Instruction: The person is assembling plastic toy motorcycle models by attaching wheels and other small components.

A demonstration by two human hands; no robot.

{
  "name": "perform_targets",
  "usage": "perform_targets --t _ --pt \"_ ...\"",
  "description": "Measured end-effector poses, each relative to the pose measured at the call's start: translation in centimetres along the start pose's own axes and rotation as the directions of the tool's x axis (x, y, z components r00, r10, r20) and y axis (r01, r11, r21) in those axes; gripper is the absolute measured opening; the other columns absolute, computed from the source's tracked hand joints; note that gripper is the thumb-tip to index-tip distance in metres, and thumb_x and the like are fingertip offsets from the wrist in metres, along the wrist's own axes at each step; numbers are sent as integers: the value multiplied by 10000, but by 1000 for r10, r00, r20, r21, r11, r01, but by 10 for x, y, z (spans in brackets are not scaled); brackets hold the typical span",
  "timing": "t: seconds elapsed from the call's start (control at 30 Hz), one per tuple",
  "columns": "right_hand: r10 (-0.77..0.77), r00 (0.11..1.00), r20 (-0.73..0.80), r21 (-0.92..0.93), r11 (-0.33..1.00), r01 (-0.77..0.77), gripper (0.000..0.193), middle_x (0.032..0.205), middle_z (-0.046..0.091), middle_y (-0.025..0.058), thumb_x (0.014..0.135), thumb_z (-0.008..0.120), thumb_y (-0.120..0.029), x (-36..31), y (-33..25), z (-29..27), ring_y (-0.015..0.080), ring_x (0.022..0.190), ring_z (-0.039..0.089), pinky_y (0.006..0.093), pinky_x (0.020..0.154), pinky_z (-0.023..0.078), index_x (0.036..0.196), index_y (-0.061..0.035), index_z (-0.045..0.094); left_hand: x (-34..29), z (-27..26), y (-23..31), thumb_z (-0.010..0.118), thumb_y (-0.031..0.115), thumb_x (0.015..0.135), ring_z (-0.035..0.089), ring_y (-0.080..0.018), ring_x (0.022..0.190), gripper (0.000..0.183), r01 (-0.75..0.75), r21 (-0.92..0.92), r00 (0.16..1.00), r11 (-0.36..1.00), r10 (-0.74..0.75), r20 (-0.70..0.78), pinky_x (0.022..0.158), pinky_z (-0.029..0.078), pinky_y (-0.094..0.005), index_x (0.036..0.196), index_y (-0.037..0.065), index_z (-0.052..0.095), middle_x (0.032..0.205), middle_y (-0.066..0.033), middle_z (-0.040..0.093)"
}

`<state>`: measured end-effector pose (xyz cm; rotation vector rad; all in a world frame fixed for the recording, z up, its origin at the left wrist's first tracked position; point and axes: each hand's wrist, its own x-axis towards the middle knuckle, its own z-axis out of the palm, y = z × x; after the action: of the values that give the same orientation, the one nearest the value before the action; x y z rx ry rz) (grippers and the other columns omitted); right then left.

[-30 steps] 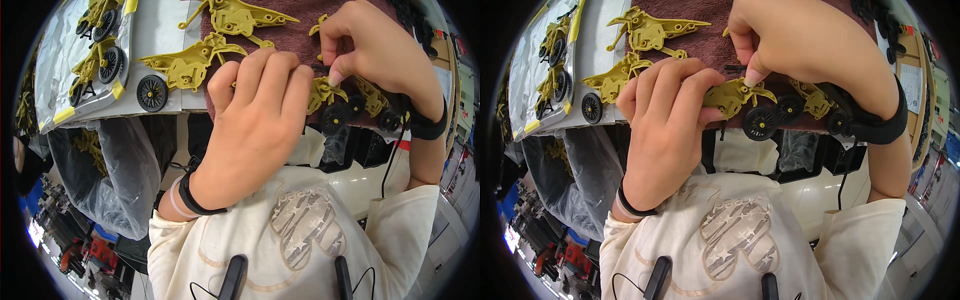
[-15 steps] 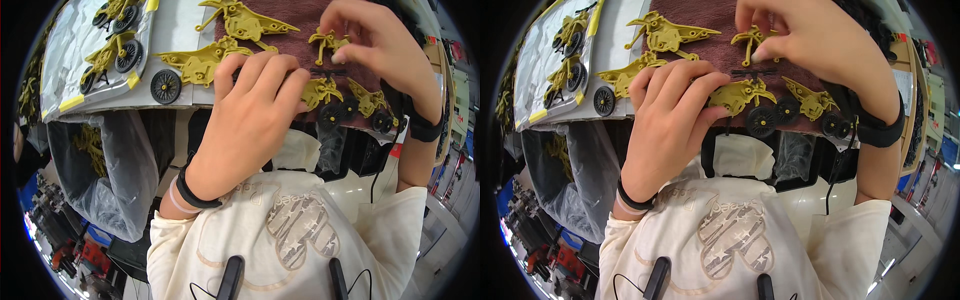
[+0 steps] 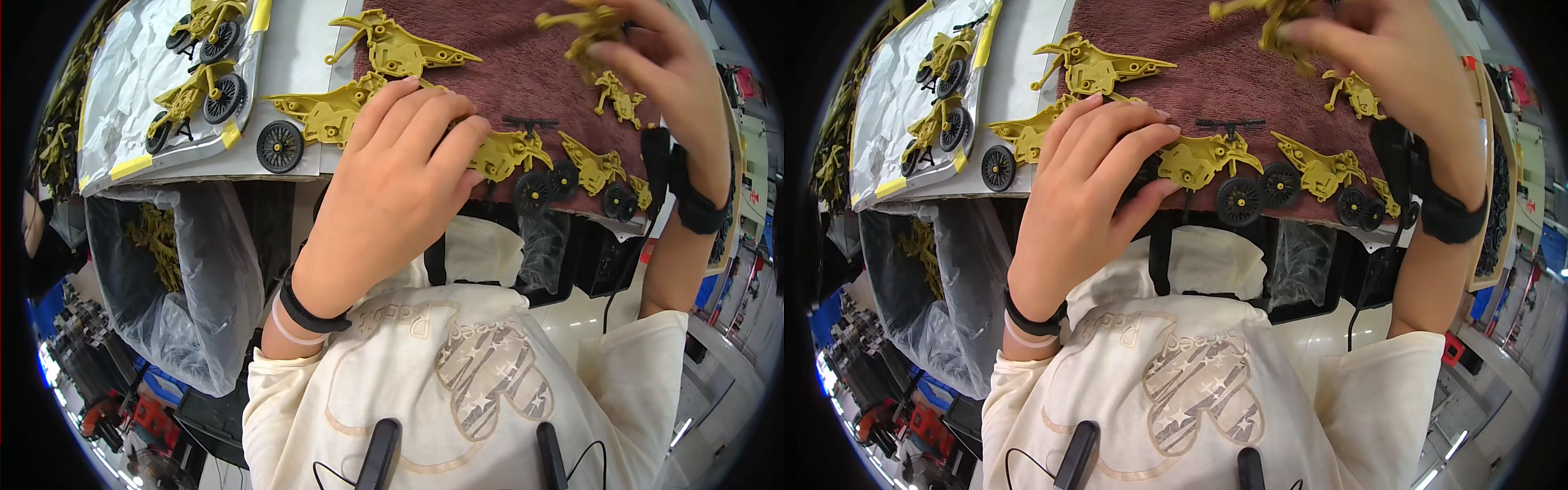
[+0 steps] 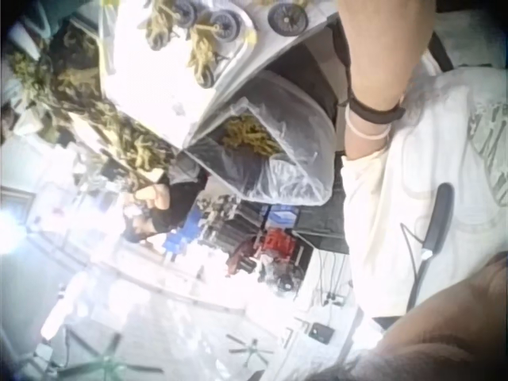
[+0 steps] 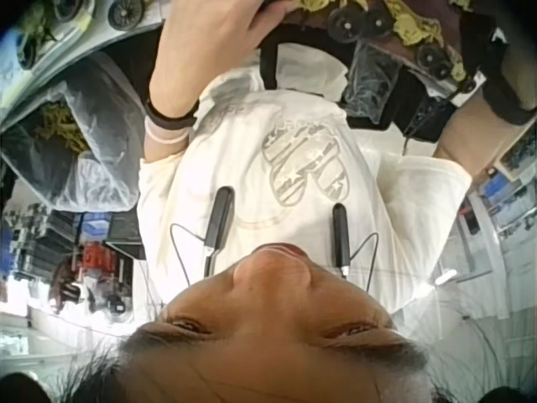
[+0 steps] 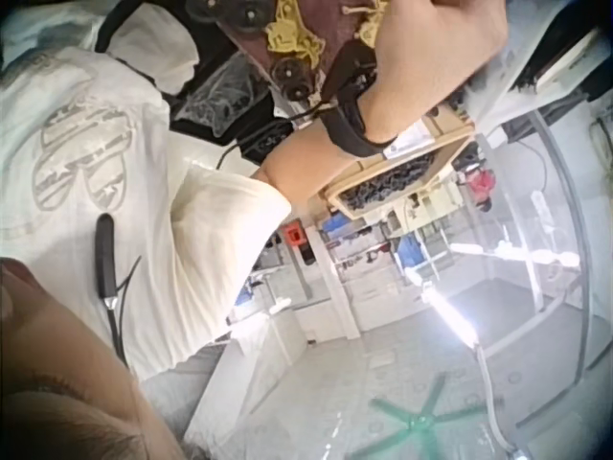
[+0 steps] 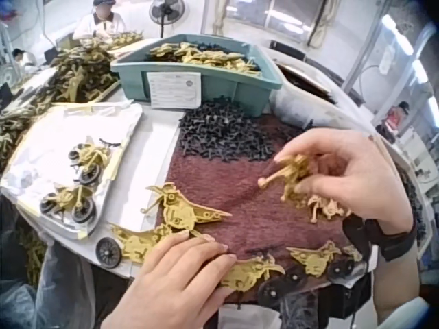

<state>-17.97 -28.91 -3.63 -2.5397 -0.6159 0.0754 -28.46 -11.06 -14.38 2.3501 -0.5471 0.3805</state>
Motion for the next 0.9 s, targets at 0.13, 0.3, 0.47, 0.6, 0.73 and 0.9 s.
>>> perform_targets --t 0.13,0.3,0.47,0.6,0.73,0.9 --pt "-88 994 -64 447 888 108 276 1085 622 99 793 657 -17 -34 53 -35 181 1036 610 295 837 512 1063 -39 606 6 4 1 749 122 730 568 -295 1079 394 -24 -11 999 1000 24 -41 1027 403 -455 1103 75 631 1140 -73 605" --pt "-417 891 179 835 543 86 388 1242 484 179 865 705 -234 -53 59 -11 254 1239 460 346 1058 354 1143 -37 517 8 -5 5 779 82 702 578 -306 1091 446 55 -101 998 993 -57 -19 975 449 -412 1122 64 630 1178 -104 593" --pt "-151 964 218 641 768 -24 227 1150 496 127 824 676 -148 -66 45 7 162 1045 493 278 940 387 959 -54 520 17 -33 -5 815 65 658 578 -306 1127 565 -50 -200 994 979 29 -106 955 466 -365 1187 29 622 1274 -140 569" --pt "-100 986 133 677 736 -17 288 1118 516 106 770 711 -81 -69 34 34 146 1032 498 266 930 386 1003 -40 545 21 -25 2 796 120 664 594 -317 1076 593 -79 -202 995 976 88 35 918 480 -373 1223 49 613 1217 -134 597" --pt "-135 987 91 617 785 51 296 1116 525 87 729 712 41 -71 38 47 137 1008 514 256 921 390 979 -34 573 19 -16 3 779 123 670 601 -316 1004 538 -113 -59 989 992 118 94 845 488 -396 1184 74 625 1135 -96 617" --pt "-125 992 -11 466 877 116 294 1056 595 98 709 739 54 -72 39 55 175 995 575 297 879 446 958 -22 602 18 -13 0 757 123 699 605 -311 1002 486 -92 22 991 996 89 98 843 490 -401 1166 72 630 1126 -91 619"
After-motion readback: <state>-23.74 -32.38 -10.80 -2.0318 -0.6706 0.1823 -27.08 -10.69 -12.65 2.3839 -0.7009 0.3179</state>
